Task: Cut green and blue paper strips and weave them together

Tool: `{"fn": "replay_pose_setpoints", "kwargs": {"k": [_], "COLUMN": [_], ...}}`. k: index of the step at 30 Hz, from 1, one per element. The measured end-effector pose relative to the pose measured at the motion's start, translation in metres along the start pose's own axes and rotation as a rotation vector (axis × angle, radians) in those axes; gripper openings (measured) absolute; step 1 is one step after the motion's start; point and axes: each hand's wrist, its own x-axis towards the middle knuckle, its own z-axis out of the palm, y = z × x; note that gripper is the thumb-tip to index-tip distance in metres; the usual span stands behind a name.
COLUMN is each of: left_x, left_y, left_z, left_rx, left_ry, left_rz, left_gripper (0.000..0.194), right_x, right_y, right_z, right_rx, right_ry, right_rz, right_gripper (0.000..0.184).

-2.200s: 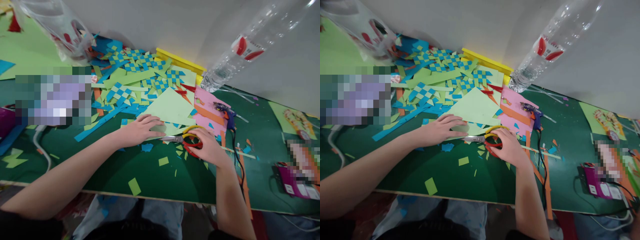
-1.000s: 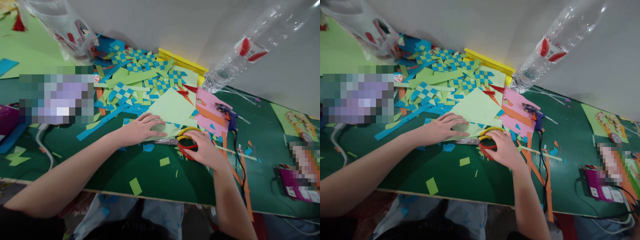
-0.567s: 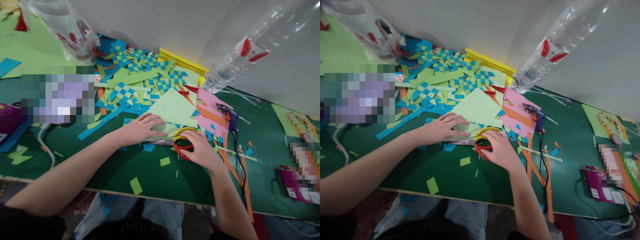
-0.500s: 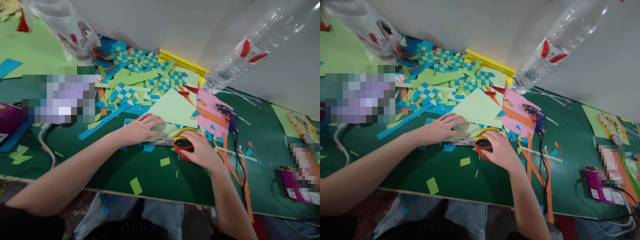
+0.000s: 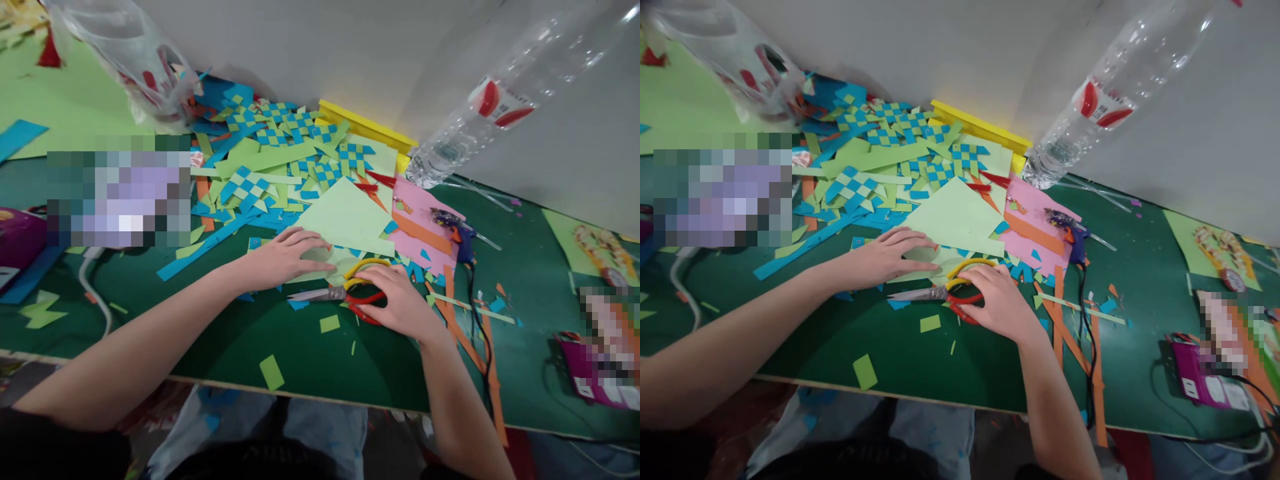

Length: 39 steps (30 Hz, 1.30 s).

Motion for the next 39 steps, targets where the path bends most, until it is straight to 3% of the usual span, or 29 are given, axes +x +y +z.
{"fn": "replay_pose_setpoints", "kwargs": {"k": [3,8,10,13,20,30,39], "left_x": [0.0,-0.004,-0.006,-0.009,-0.011,-0.009,-0.005], "left_y": [0.0,-0.004,-0.007,-0.011,-0.014,-0.015,-0.011], "left_z": [-0.004,-0.01,-0.013,-0.018,-0.024,-0.014,-0.01], "left_rx": [-0.035,-0.041,-0.051,-0.098,-0.153,-0.186,-0.199], "left_ry": [0.059,0.206,0.205,0.153,0.09,0.078,0.064], "left_rz": [-0.078,-0.198,-0.194,-0.16,-0.183,-0.177,-0.151], "left_gripper": [0.039,0.032,0.03,0.026,0.03,0.022,0.022], "right_x": [-0.01,-0.026,-0.028,-0.026,-0.024,-0.03,-0.036], "right_y": [0.013,0.037,0.043,0.049,0.051,0.031,0.038], "right_z": [-0.005,-0.015,-0.016,-0.015,-0.014,-0.015,-0.023], "right_rx": [0.033,0.026,0.006,-0.015,-0.077,-0.122,-0.128], "right_ry": [0.074,0.415,0.507,0.545,0.521,0.145,0.086], "right_rz": [0.049,0.166,0.202,0.232,0.257,0.148,0.143], "right_gripper": [0.038,0.042,0.043,0.043,0.042,0.045,0.041]}}
